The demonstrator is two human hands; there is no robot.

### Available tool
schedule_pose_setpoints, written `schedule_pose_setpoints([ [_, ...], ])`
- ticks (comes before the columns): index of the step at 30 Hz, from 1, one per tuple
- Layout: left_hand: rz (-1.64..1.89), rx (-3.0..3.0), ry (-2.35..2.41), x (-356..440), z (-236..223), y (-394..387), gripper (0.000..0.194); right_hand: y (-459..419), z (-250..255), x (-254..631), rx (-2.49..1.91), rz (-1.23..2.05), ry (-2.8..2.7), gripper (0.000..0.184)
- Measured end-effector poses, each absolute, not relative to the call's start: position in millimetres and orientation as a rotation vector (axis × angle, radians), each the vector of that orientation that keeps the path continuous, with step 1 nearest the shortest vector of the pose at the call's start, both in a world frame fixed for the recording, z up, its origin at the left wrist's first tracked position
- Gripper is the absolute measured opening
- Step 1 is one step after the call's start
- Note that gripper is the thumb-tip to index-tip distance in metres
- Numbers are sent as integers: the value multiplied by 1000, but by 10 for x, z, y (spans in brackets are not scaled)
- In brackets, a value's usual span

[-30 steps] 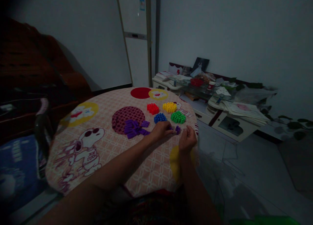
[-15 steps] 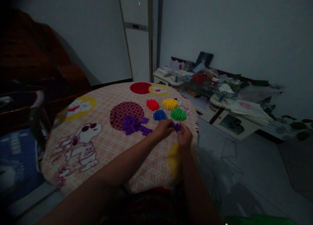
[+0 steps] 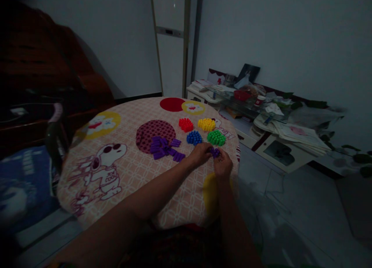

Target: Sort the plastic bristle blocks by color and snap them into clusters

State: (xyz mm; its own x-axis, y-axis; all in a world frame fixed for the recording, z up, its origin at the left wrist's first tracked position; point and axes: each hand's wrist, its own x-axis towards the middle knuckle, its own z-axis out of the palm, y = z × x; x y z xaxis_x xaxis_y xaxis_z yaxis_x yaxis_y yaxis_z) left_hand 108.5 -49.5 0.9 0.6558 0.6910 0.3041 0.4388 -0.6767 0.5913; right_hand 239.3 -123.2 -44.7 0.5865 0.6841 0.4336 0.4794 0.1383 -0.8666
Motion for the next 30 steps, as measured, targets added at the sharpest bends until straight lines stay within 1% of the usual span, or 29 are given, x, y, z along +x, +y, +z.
schedule_pose_setpoints([
  [2,734,2393,897,1042,46,-513,34,-1231,-446,2398,-1473,196,-1008,57],
  [4,721,2412,913,956,128,-485,36,-1232,-442,2401,-1436,215,-975,59],
  [8,579,2486,982,607,422,-265,20,-1229,-449,2402,-1391,243,-917,58],
  [9,592,2475,1047,488,500,-192,18,-1224,-456,2402,-1379,251,-906,58],
  [12,581,2447,1312,132,655,0,18,-1203,-484,2403,-1340,282,-881,55],
  [14,492,2448,1428,-47,664,83,24,-1184,-500,2404,-1328,292,-866,53],
  [17,312,2449,1478,-174,567,143,33,-1161,-519,2411,-1322,289,-854,52],
  [19,263,2457,1476,-196,487,163,32,-1155,-532,2422,-1320,283,-863,52],
  [22,302,2443,1508,-220,431,191,24,-1159,-547,2435,-1312,283,-874,51],
  [25,441,2380,1548,-240,484,201,21,-1167,-543,2427,-1302,302,-865,51],
  [27,572,2330,1451,-195,557,165,24,-1170,-530,2412,-1307,311,-858,51],
  [30,713,2254,1153,32,646,14,34,-1169,-512,2400,-1316,311,-849,52],
])
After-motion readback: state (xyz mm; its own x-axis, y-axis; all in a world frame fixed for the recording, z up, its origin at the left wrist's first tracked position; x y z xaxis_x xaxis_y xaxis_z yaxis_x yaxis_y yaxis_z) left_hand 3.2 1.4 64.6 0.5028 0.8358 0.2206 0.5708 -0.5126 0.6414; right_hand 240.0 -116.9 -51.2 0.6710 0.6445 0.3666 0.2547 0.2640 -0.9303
